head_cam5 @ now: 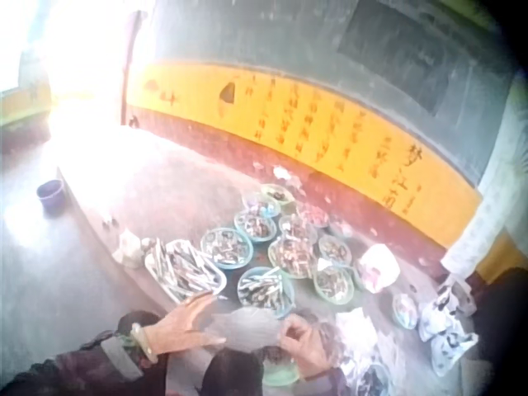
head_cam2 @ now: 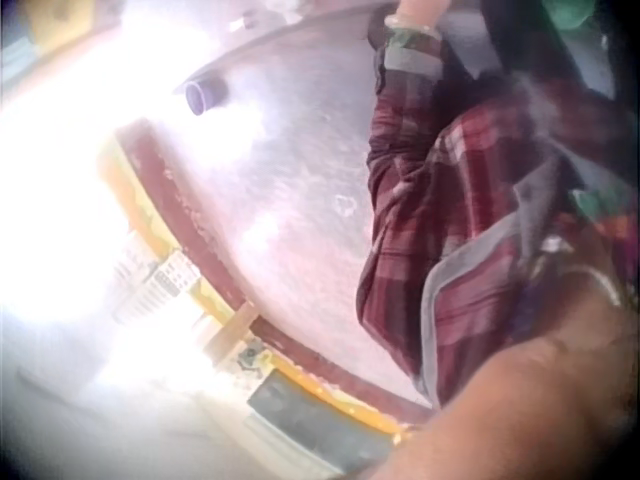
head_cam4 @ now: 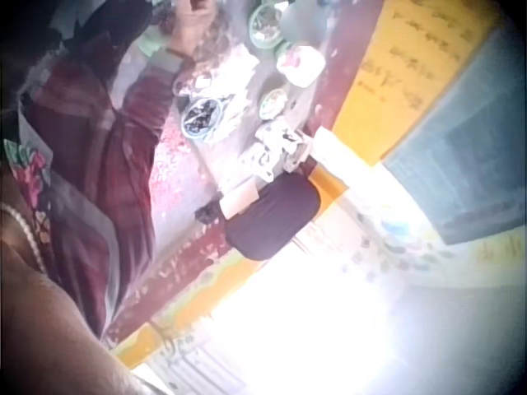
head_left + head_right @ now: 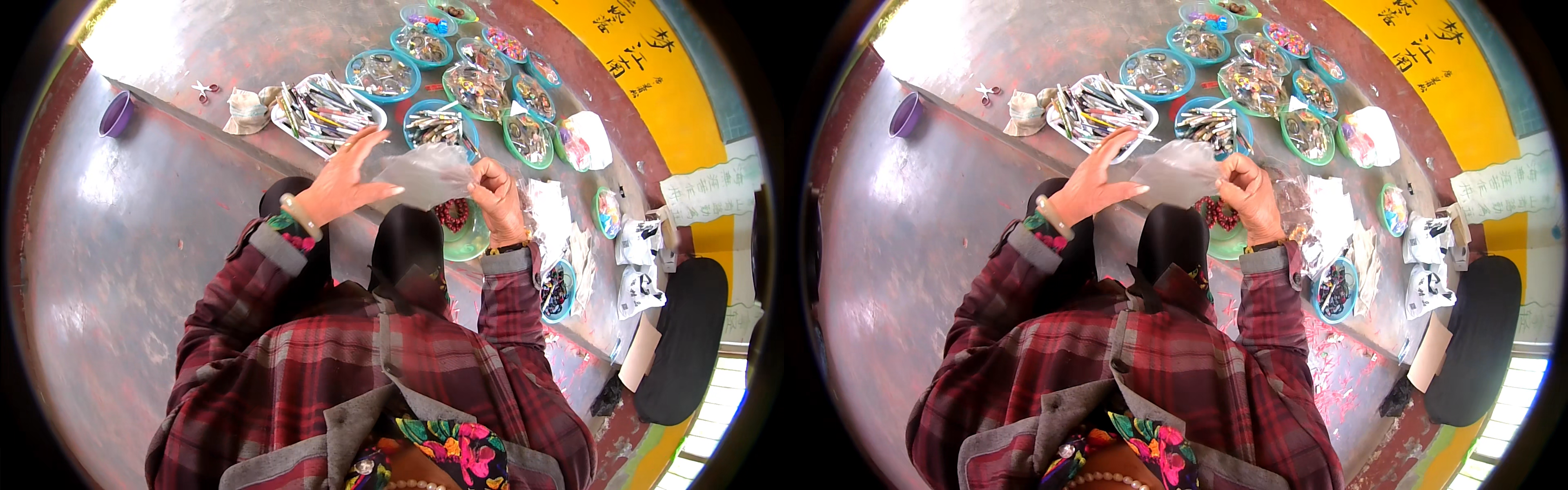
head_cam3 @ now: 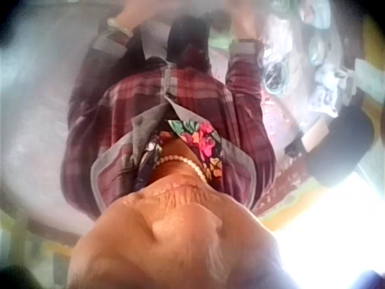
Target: The person sits on the floor and sorts small beads from a green bowl into clear plastic bags. They handle the beads and bags by hand, filling several bags and placing them on the floor.
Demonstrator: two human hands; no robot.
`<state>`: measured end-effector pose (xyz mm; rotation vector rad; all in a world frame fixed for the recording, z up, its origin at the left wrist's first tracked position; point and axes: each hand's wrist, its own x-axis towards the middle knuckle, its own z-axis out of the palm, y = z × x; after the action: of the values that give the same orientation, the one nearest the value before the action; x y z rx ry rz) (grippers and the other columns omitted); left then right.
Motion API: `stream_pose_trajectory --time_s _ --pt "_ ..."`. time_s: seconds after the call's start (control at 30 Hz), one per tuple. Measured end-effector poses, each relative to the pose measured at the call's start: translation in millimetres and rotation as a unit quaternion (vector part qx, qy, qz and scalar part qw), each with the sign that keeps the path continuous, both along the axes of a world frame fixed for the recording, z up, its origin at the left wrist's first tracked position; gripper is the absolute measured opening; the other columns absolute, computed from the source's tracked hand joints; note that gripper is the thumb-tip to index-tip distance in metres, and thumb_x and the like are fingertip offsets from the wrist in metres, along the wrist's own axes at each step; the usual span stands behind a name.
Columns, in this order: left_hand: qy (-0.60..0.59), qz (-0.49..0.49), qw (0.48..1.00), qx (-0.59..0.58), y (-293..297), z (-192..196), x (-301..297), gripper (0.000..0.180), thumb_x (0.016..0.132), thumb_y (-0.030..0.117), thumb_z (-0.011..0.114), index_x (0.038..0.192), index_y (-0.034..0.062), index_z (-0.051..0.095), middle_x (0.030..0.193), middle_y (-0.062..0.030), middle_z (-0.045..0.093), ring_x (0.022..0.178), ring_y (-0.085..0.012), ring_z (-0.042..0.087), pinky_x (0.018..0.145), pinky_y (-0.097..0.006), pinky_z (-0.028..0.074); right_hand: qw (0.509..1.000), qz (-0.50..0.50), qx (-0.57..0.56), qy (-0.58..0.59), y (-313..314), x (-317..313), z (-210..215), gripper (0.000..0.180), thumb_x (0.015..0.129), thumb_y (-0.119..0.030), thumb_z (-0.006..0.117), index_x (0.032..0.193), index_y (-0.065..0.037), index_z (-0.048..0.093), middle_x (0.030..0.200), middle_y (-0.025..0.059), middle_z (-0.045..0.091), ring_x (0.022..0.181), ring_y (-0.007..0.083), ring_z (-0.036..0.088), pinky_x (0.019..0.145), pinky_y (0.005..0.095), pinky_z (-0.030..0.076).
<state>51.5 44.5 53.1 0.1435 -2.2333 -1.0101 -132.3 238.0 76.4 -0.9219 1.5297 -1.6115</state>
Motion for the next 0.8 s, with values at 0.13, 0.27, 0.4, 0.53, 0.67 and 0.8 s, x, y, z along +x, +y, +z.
stream_pose_trajectory --time_s 0.13,0.27,0.4,0.53,0.67,0.8 --pt "-0.071 -0.218 0.930 0.288 -9 14 -24 0.046 0.077 0.022 0.066 0.115 0.0001 0.051 0.105 -0.0077 0.058 0.097 -0.0163 0.053 0.084 -0.029 0.041 0.997 0.075 -0.004 0.010 -16 15 28 0.010 0.073 -0.006 0.058 0.077 -0.007 0.049 0.076 -0.0034 0.048 0.071 0.0037 0.044 0.063 0.0201 0.035" --pt "-0.101 -0.222 0.814 0.528 -9 -15 -26 0.027 0.080 0.017 0.065 0.100 -0.0003 0.061 0.086 -0.0017 0.062 0.077 -0.0073 0.056 0.070 -0.022 0.046 0.987 0.010 -0.104 -0.123 -34 18 12 0.025 0.075 -0.014 0.066 0.095 -0.004 0.054 0.095 0.0058 0.059 0.088 0.0133 0.055 0.082 0.0268 0.041" --pt "-0.023 -0.186 0.750 0.634 -12 -24 -32 0.023 0.081 0.014 0.063 0.097 -0.0028 0.061 0.084 -0.0037 0.062 0.074 -0.0086 0.058 0.066 -0.022 0.047 0.939 -0.052 -0.150 -0.306 -43 38 -14 0.034 0.077 -0.015 0.066 0.107 -0.003 0.053 0.105 0.0068 0.058 0.096 0.0182 0.056 0.089 0.0325 0.041" --pt "-0.016 -0.179 0.757 0.628 -15 -23 -34 0.023 0.083 0.015 0.061 0.098 -0.0024 0.060 0.085 -0.0028 0.061 0.075 -0.0079 0.057 0.066 -0.021 0.047 0.921 -0.124 -0.145 -0.341 -53 45 -46 0.020 0.082 -0.010 0.060 0.101 -0.003 0.060 0.100 0.0046 0.061 0.092 0.0153 0.056 0.087 0.0309 0.043" --pt "-0.033 -0.133 0.826 0.547 -15 -27 -34 0.024 0.086 0.018 0.057 0.099 -0.0018 0.060 0.084 -0.0003 0.061 0.075 -0.0055 0.055 0.066 -0.020 0.045 0.928 -0.183 -0.140 -0.291 -52 36 -53 0.014 0.082 -0.010 0.060 0.095 -0.003 0.061 0.090 0.0040 0.063 0.084 0.0139 0.059 0.074 0.0282 0.045" --pt "0.010 -0.060 0.897 0.438 -18 -22 -36 0.024 0.087 0.018 0.055 0.099 -0.0018 0.060 0.085 0.0003 0.061 0.075 -0.0048 0.055 0.067 -0.021 0.045 0.947 -0.263 -0.098 -0.154 -47 28 -38 0.013 0.085 -0.012 0.056 0.093 -0.002 0.061 0.084 0.0035 0.063 0.078 0.0121 0.060 0.062 0.0250 0.042"
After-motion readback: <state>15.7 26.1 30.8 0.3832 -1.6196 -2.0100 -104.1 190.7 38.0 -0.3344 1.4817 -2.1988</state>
